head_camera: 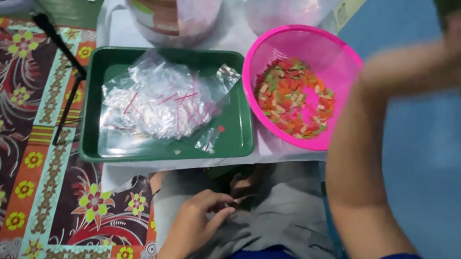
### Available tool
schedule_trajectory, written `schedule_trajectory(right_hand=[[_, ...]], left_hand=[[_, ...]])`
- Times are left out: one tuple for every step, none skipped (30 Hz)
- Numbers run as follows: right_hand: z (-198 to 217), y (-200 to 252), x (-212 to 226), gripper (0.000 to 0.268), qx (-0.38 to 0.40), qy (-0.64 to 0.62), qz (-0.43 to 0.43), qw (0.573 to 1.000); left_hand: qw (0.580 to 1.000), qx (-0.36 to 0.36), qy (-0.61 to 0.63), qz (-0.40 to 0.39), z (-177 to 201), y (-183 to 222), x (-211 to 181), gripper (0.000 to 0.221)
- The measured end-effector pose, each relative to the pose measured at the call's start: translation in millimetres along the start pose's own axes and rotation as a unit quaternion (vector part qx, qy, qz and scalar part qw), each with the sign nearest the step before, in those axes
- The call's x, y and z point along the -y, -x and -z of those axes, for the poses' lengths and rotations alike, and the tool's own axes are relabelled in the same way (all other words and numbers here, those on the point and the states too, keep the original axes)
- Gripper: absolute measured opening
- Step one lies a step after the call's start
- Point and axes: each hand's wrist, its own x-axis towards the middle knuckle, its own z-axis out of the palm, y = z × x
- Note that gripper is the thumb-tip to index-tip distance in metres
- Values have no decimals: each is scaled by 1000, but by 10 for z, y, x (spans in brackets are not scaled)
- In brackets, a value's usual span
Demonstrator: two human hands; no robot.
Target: The person is manually packing small, colorful snack pieces into individual plastic bags.
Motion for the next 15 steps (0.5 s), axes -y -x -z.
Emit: schedule_trajectory(right_hand=[[-229,83,-61,23,0,-5,-5,1000],[-445,181,-103,20,135,49,22,989],[-662,280,-149,17,268,101,50,957],[-767,397,-93,17,266,103,42,957],[-875,513,-42,14,452,180,82,870],[-1001,619,1,13,616,244,121,739],[-947,662,218,13,616,242,114,740],[-891,700,424,15,640,178,72,744],[-835,741,629,28,658,113,28,744],[-676,740,859,28,663,107,24,740],[-516,732,1083,28,690,62,-31,721],[-340,722,1321,28,714,16,-89,695],[-109,787,1408,28,719,10,-97,689],[139,850,1507,25,737,-56,-143,659],[390,902,1604,22,748,-121,-188,625]], left_hand=[[1000,-6,-1,3,0,16,-15,17],[1000,-3,-2,2,14,51,-32,16],[1000,0,-3,0,24,79,-49,16],[1000,2,-9,7,24,118,-59,16],[1000,4,-6,9,22,150,-68,16],[1000,3,-3,10,14,166,-76,16],[1000,4,-7,15,38,202,-68,16],[1000,-8,-8,21,21,233,-56,15],[999,-19,-8,27,5,262,-36,14],[999,-22,-6,35,3,289,-5,14],[999,-28,-13,37,0,313,30,16],[998,-33,-20,43,-3,367,58,17],[998,-34,-18,55,33,362,53,17],[999,-29,-23,23,76,372,52,15],[999,-24,-28,-9,113,376,51,14]])
